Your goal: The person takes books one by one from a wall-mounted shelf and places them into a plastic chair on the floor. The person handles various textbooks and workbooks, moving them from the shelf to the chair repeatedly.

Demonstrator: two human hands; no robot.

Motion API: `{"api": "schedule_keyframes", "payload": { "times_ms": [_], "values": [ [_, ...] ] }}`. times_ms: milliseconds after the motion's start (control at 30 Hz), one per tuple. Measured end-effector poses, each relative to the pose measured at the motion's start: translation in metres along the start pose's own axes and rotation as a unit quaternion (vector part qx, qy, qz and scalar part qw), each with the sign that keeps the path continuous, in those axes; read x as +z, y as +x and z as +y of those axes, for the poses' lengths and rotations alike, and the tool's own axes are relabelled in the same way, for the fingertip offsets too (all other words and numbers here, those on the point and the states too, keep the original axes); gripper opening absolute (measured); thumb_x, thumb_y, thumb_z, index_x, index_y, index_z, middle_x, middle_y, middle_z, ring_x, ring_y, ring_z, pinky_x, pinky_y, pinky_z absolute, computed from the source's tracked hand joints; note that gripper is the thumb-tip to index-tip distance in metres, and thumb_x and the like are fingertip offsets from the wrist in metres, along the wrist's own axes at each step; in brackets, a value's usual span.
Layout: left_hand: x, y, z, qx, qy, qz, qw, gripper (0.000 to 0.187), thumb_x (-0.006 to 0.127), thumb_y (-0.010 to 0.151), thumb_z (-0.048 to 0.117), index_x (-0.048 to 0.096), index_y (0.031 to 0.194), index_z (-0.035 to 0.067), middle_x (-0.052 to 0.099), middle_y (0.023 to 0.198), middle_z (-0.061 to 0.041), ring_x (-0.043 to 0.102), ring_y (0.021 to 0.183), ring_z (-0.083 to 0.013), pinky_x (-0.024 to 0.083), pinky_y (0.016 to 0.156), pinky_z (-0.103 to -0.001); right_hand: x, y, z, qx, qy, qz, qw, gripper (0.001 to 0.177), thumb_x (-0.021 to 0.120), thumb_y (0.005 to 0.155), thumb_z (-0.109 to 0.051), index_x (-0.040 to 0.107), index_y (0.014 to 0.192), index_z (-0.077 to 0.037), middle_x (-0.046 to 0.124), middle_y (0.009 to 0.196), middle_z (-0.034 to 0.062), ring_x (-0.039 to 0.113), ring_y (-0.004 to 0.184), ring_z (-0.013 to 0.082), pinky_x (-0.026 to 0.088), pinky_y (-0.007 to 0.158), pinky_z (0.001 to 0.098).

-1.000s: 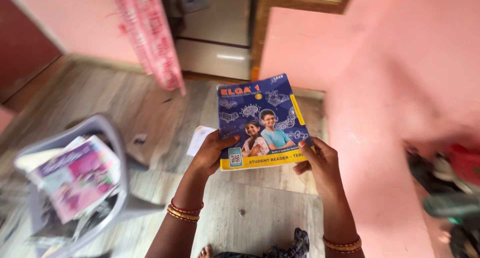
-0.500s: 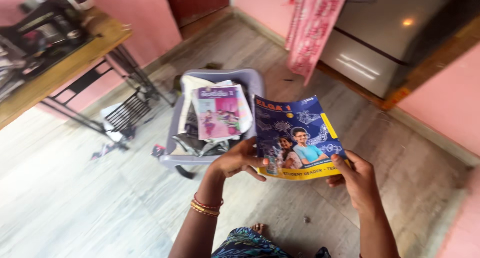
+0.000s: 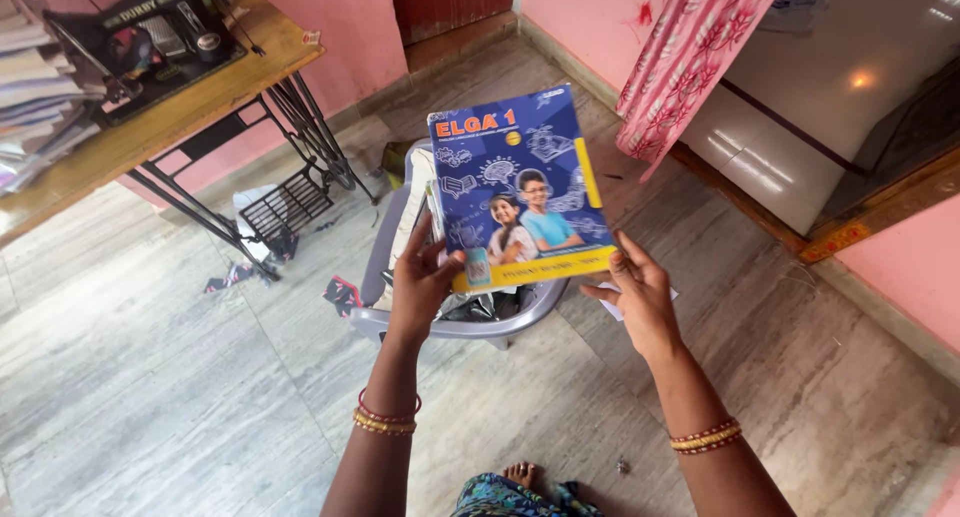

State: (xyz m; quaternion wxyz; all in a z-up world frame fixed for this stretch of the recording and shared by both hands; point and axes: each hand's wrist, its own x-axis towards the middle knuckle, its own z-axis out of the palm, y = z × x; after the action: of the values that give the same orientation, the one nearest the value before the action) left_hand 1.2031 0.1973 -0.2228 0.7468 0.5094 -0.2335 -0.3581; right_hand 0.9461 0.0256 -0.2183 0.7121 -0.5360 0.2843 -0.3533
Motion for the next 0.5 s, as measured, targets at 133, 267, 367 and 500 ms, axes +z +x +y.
{"api": "schedule_keyframes", "payload": {
  "times_ms": [133, 267, 367, 500],
  "values": [
    [-0.033, 0.012, -0.056, 0.149, 0.379, 0.123, 0.905, 0.094, 0.079, 0.090, 0.015, 0.019, 0.162, 0.003, 0.046, 0.150, -0.033, 0.056, 0.133, -0.0434, 0.051, 0.104, -0.046, -0.040, 0.013, 0.079, 0.163, -0.046, 0.052, 0.984, 0.079, 0.067, 0.094, -0.024, 0.024, 0.159, -0.007, 0.055, 0.144, 0.0148, 0.059, 0.126, 0.0246, 0.055, 0.098, 0.0407],
    [-0.025, -0.021, -0.105, 0.114, 0.504, 0.038, 0.856, 0.100, 0.085, 0.080, 0.021, 0.025, 0.157, 0.003, 0.038, 0.150, -0.041, 0.044, 0.137, -0.0533, 0.046, 0.106, -0.051, -0.063, -0.011, 0.108, 0.222, -0.139, 0.037, 0.964, 0.074, 0.066, 0.093, -0.022, 0.034, 0.157, -0.004, 0.057, 0.146, 0.0183, 0.058, 0.130, 0.0271, 0.053, 0.100, 0.0469],
    [-0.011, -0.039, -0.120, 0.062, 0.501, -0.005, 0.863, 0.096, 0.088, 0.078, 0.024, 0.031, 0.153, 0.001, 0.036, 0.148, -0.042, 0.042, 0.134, -0.0542, 0.046, 0.102, -0.051, -0.059, -0.021, 0.103, 0.238, -0.192, 0.025, 0.952, 0.075, 0.067, 0.092, -0.023, 0.035, 0.157, -0.004, 0.055, 0.150, 0.0186, 0.056, 0.135, 0.0268, 0.047, 0.107, 0.0462],
    [0.017, -0.044, -0.103, 0.075, 0.489, -0.016, 0.869, 0.076, 0.080, 0.083, 0.021, 0.045, 0.148, 0.003, 0.051, 0.148, -0.032, 0.059, 0.124, -0.0467, 0.051, 0.101, -0.048, -0.056, -0.028, 0.082, 0.213, -0.211, 0.019, 0.954, 0.081, 0.070, 0.092, -0.023, 0.028, 0.158, -0.002, 0.052, 0.154, 0.0197, 0.050, 0.142, 0.0255, 0.036, 0.117, 0.0409]
  ]
}}
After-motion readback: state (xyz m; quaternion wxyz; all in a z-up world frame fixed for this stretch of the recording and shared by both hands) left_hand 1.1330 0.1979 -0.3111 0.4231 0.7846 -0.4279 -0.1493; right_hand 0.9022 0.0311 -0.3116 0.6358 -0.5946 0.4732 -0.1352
